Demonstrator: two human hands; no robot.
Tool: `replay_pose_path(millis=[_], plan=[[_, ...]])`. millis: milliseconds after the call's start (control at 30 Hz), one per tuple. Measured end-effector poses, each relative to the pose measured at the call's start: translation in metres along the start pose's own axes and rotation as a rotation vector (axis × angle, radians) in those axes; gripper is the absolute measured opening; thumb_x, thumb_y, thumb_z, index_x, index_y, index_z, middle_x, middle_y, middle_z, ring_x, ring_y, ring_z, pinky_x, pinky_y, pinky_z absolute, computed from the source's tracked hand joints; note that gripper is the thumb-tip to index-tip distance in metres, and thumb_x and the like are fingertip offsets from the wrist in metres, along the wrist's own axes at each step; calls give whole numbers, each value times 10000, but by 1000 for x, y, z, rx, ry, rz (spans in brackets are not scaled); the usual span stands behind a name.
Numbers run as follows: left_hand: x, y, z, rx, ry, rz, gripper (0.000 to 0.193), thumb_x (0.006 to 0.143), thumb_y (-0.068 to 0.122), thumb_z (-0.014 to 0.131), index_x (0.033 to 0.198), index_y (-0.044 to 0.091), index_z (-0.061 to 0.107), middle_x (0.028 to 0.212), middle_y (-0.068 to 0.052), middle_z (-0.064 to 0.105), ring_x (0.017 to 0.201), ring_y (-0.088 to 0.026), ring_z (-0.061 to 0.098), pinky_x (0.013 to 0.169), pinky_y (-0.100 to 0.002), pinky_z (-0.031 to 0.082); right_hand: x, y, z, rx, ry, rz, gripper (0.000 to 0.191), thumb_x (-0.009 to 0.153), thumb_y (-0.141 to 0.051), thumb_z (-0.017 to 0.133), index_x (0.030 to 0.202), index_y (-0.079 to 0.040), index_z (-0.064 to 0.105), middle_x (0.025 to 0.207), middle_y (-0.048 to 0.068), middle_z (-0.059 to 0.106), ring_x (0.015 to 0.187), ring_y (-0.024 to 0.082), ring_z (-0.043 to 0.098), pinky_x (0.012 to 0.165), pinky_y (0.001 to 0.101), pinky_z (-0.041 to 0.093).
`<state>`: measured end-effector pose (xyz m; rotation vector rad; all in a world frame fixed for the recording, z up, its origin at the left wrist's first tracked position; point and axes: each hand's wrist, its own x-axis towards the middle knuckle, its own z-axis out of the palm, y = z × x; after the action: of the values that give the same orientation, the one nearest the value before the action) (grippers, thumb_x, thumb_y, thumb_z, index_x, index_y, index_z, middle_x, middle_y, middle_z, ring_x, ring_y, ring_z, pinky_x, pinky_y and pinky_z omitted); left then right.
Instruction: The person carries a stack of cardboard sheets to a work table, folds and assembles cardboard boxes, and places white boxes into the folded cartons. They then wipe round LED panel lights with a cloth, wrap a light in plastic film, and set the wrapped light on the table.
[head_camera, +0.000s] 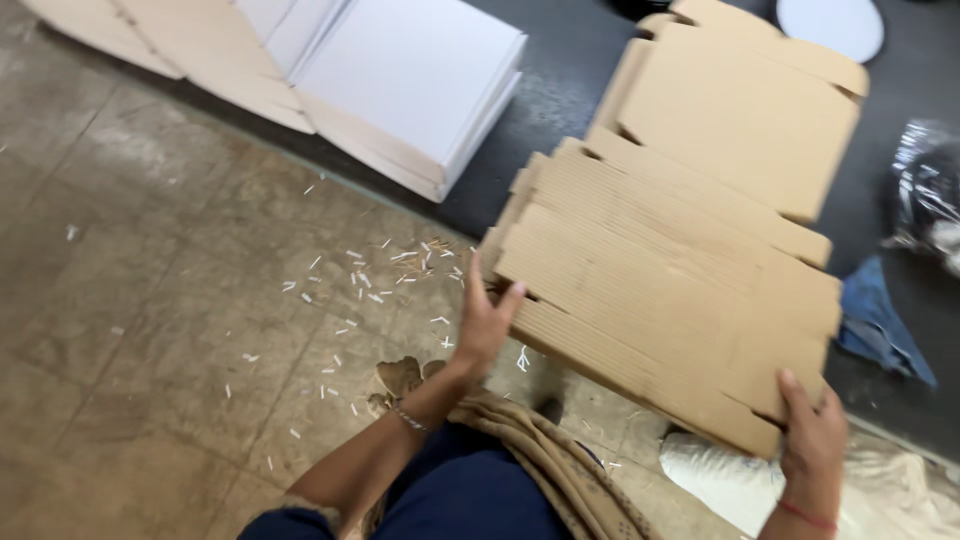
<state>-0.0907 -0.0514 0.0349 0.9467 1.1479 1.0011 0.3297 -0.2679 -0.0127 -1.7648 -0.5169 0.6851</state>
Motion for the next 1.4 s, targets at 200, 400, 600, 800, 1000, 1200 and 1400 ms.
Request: replay_pose_path(millis=[200,400,600,800,1000,1200,1400], plan=[[11,-8,14,232,8,20,878,937,263,695,1585,6,161,1614,-229,242,1494,-351,285,1216,-444,283,15,19,-14,70,28,-83,420,1075,-183,738,1396,44,591,1297,122,679,1104,182,676,976,305,549],[77,37,-20,975,351,779,989,898,313,825,1657,155,211,1717,-106,200,1613,-362,183,1312,-587,132,25,17,0,92,84,-78,418,1035,-168,761,1347,53,593,1247,124,687,1070,192,680,946,318,561],[154,85,-101,1601,72,833,1115,712,388,911,1636,224,309,1689,-71,274,1547,-404,177,1216,-698,103,22,20,8,87,63,-116,424,1063,-179,770,1363,61,591,1267,137,684,1074,182,665,945,301,539],[167,85,-114,1596,-3,916,972,785,412,883,1600,194,399,1676,-96,321,1536,-442,222,1176,-746,141,30,22,14,106,52,-105,429,1062,-182,763,1367,55,576,1276,139,677,1084,184,661,940,311,541],[189,70,-102,1633,199,1006,873,802,445,883,1497,125,462,1639,-207,291,1502,-509,229,1149,-773,186,39,23,16,146,-64,-181,381,1090,-117,705,1378,87,560,1293,150,664,1153,203,660,1002,331,548],[179,65,-109,1565,110,958,982,753,462,906,1521,115,402,1648,-200,229,1511,-509,180,1152,-798,168,41,24,17,129,-17,-109,386,1116,-125,715,1374,98,534,1282,167,663,1143,237,674,978,375,566],[178,68,-118,1714,77,1067,1144,718,276,927,1661,241,280,1704,-139,206,1546,-444,180,1190,-752,168,45,38,6,206,-32,-31,383,1098,-135,702,1372,72,532,1318,152,662,1130,217,681,952,380,578]])
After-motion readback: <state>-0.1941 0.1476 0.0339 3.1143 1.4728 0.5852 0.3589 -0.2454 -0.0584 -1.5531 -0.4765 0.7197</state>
